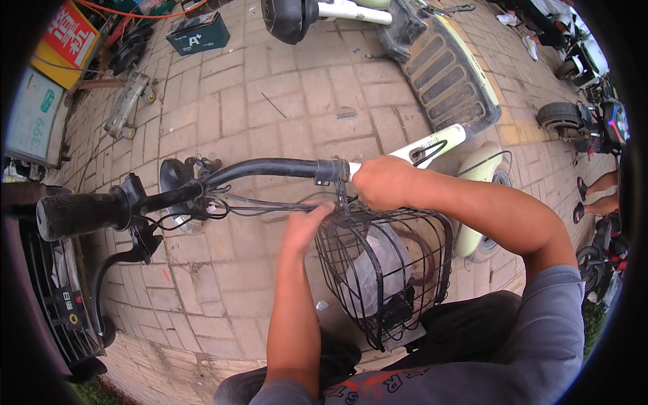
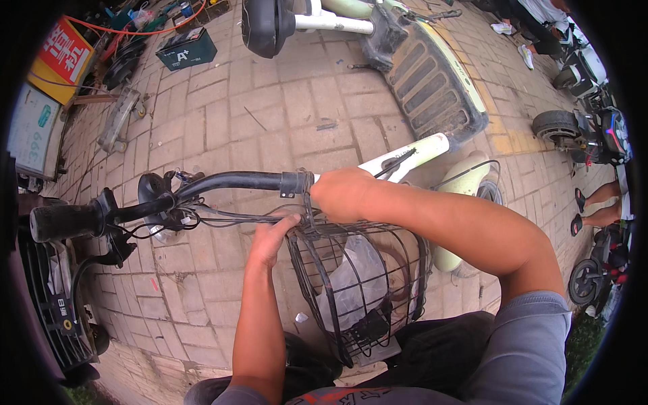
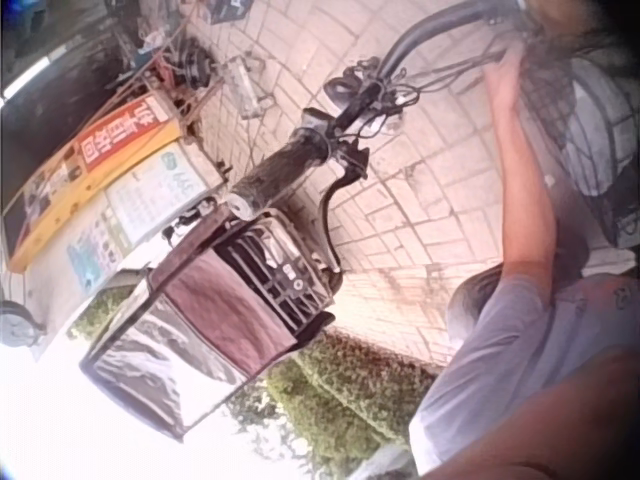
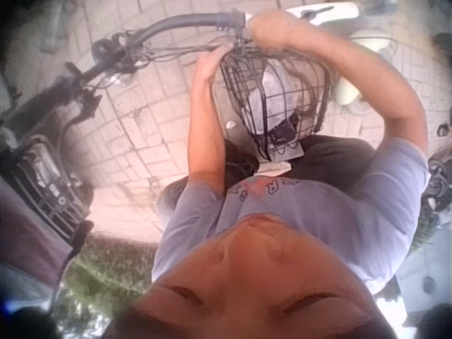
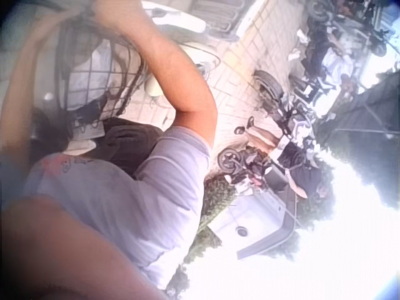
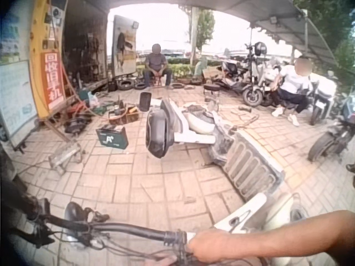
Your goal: The person repairs an electric scooter by tightening bolts on the handlebar stem, adjusting cables near the basket, and working on the rear wheel area. They use a wrench, screwdriver, and pliers to secure components and manipulate small parts.
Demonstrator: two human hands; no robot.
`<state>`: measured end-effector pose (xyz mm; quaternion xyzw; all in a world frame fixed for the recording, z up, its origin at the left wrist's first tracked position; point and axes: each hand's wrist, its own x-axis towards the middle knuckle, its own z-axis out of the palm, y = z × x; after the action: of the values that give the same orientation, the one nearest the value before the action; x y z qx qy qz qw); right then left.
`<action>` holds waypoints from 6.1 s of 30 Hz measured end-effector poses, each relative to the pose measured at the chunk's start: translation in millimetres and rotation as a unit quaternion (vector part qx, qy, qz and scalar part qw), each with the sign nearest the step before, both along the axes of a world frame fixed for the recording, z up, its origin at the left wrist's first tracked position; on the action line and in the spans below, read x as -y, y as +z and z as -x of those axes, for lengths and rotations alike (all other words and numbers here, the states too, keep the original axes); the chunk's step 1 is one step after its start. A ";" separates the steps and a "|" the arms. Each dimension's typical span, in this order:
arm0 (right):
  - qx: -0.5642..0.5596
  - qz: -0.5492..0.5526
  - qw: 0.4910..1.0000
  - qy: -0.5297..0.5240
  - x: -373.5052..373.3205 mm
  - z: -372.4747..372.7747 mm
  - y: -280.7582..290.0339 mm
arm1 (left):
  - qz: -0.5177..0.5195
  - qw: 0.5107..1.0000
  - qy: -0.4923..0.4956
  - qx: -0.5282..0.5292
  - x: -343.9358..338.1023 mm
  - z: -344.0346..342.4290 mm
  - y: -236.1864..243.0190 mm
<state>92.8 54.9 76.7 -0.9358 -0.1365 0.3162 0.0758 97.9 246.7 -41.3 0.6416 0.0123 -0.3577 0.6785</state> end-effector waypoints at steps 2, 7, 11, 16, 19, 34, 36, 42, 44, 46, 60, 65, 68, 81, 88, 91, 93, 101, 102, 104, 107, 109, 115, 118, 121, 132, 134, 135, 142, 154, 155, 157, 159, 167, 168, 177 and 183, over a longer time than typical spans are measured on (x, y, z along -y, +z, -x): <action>0.007 0.023 0.999 0.047 -0.3 1.5 -1.4 | 0.002 1.000 -0.005 -0.004 1.3 -0.3 -0.7; -0.015 -0.104 0.989 -0.108 18.9 28.9 -31.1 | 0.033 0.999 0.016 -0.023 3.9 3.3 -0.7; -0.106 -0.292 0.911 -0.273 31.2 36.9 -56.3 | 0.062 0.997 0.042 -0.021 0.9 6.0 -7.1; 0.090 -0.150 0.984 -0.024 25.0 32.7 -55.6 | 0.053 0.996 0.058 -0.035 1.5 3.9 -3.9; 0.115 -0.174 0.978 -0.023 30.2 33.5 -64.6 | 0.056 0.997 0.018 -0.055 1.0 -0.1 -1.4; 0.169 0.029 0.984 0.051 33.5 50.6 -45.0 | 0.032 0.998 0.024 -0.039 -4.1 2.8 -4.2; 0.153 -0.037 0.984 0.082 41.6 50.6 -49.4 | 0.061 0.996 0.039 -0.051 -1.3 3.9 -7.4; -0.117 -0.145 0.982 -0.035 60.9 40.4 -27.1 | 0.049 0.994 0.054 -0.077 -0.1 4.5 -1.7; -0.083 -0.042 0.995 -0.025 57.4 44.8 -18.6 | 0.052 0.993 0.063 -0.082 -2.8 3.7 -2.3; 0.032 0.035 0.999 -0.007 53.4 58.6 -36.5 | 0.072 0.992 0.065 -0.081 -3.2 1.8 -6.2; 0.234 0.062 0.960 0.144 54.5 60.4 -58.3 | 0.078 0.985 0.079 -0.131 -0.6 0.9 -2.7; 0.265 0.046 0.950 0.157 50.6 57.3 -59.8 | 0.101 0.984 0.070 -0.131 -1.7 0.8 -6.9; 0.277 0.042 0.946 0.164 48.9 55.2 -63.1 | 0.102 0.985 0.067 -0.121 -4.5 1.0 -11.8; 0.204 -0.001 0.969 0.139 18.9 34.2 -59.2 | 0.074 0.989 0.125 -0.029 -7.6 9.8 2.8; 0.076 0.045 0.989 0.118 18.9 32.4 -39.3 | 0.036 0.971 0.216 -0.099 -28.6 10.7 4.2; 0.067 0.050 0.992 0.094 42.6 37.5 -27.4 | 0.151 0.934 0.301 -0.124 -38.7 11.5 -1.1; 0.104 0.047 0.990 0.085 74.0 48.9 -36.7 | 0.188 0.926 0.301 -0.125 -45.5 14.8 0.5; 0.279 0.006 0.955 0.100 71.4 64.1 -51.7 | 0.219 0.915 0.325 -0.093 -58.5 33.6 -11.0; 0.285 -0.004 0.953 0.100 71.9 65.1 -52.5 | 0.220 0.908 0.346 -0.091 -54.8 34.5 -11.5; 0.300 -0.034 0.950 0.083 68.9 65.7 -57.6 | 0.220 0.893 0.384 -0.087 -48.8 34.1 -11.4; 0.275 -0.077 0.958 0.014 66.6 64.6 -52.3 | 0.186 0.898 0.394 -0.063 -52.4 32.1 -14.7; 0.262 -0.073 0.962 -0.013 88.0 64.5 -45.5 | 0.166 0.909 0.379 -0.043 -54.9 32.4 -15.2; 0.312 -0.094 0.945 0.006 111.4 76.1 -56.8 | 0.140 0.911 0.382 -0.059 -39.7 34.5 -14.1; 0.322 -0.129 0.938 0.015 85.0 81.0 -42.7 | 0.135 0.895 0.418 -0.076 -46.8 32.4 -19.4; 0.310 -0.144 0.940 0.010 83.8 83.6 -45.9 | 0.131 0.890 0.433 -0.051 -53.2 28.5 -19.3; 0.277 -0.020 0.960 0.036 44.6 74.5 -23.1 | 0.091 0.867 0.489 -0.004 -87.9 20.1 3.2; 0.257 -0.041 0.965 0.012 59.0 70.6 -27.3 | 0.102 0.856 0.507 0.006 -89.1 19.1 8.2; 0.254 -0.050 0.966 -0.001 73.8 69.4 -29.6 | 0.112 0.850 0.514 0.016 -87.5 15.3 14.5; 0.309 -0.038 0.950 0.015 59.1 67.3 -38.8 | 0.089 0.861 0.486 0.123 -94.9 4.5 32.7; 0.274 -0.075 0.959 -0.022 83.7 67.6 -42.5 | 0.119 0.854 0.475 0.177 -97.0 -2.7 67.0; 0.284 -0.068 0.956 0.003 62.6 65.1 -29.7 | 0.106 0.856 0.464 0.203 -106.0 -7.9 75.2; 0.295 -0.073 0.952 0.023 40.4 70.3 -11.6 | 0.064 0.866 0.436 0.237 -115.7 -10.1 75.6; 0.279 -0.072 0.957 0.036 37.3 67.7 -3.5 | 0.014 0.874 0.403 0.270 -120.4 -16.3 69.4; 0.201 -0.132 0.967 -0.083 133.0 67.8 -49.9 | -0.035 0.925 0.206 0.316 -143.6 -2.0 96.8; 0.220 -0.119 0.966 -0.072 122.8 63.0 -51.6 | -0.047 0.917 0.198 0.342 -145.7 6.3 100.5; 0.221 -0.104 0.970 -0.011 61.9 68.8 -5.4 | 0.036 0.875 0.317 0.364 -155.7 9.3 104.0; 0.268 -0.081 0.960 -0.002 104.6 64.7 -48.7 | 0.011 0.867 0.356 0.349 -174.0 8.2 119.3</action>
<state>28.0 -49.7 28.0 -0.9772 -0.1753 0.0414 0.1123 89.7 420.8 78.0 0.6688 -0.0016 0.1548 0.7271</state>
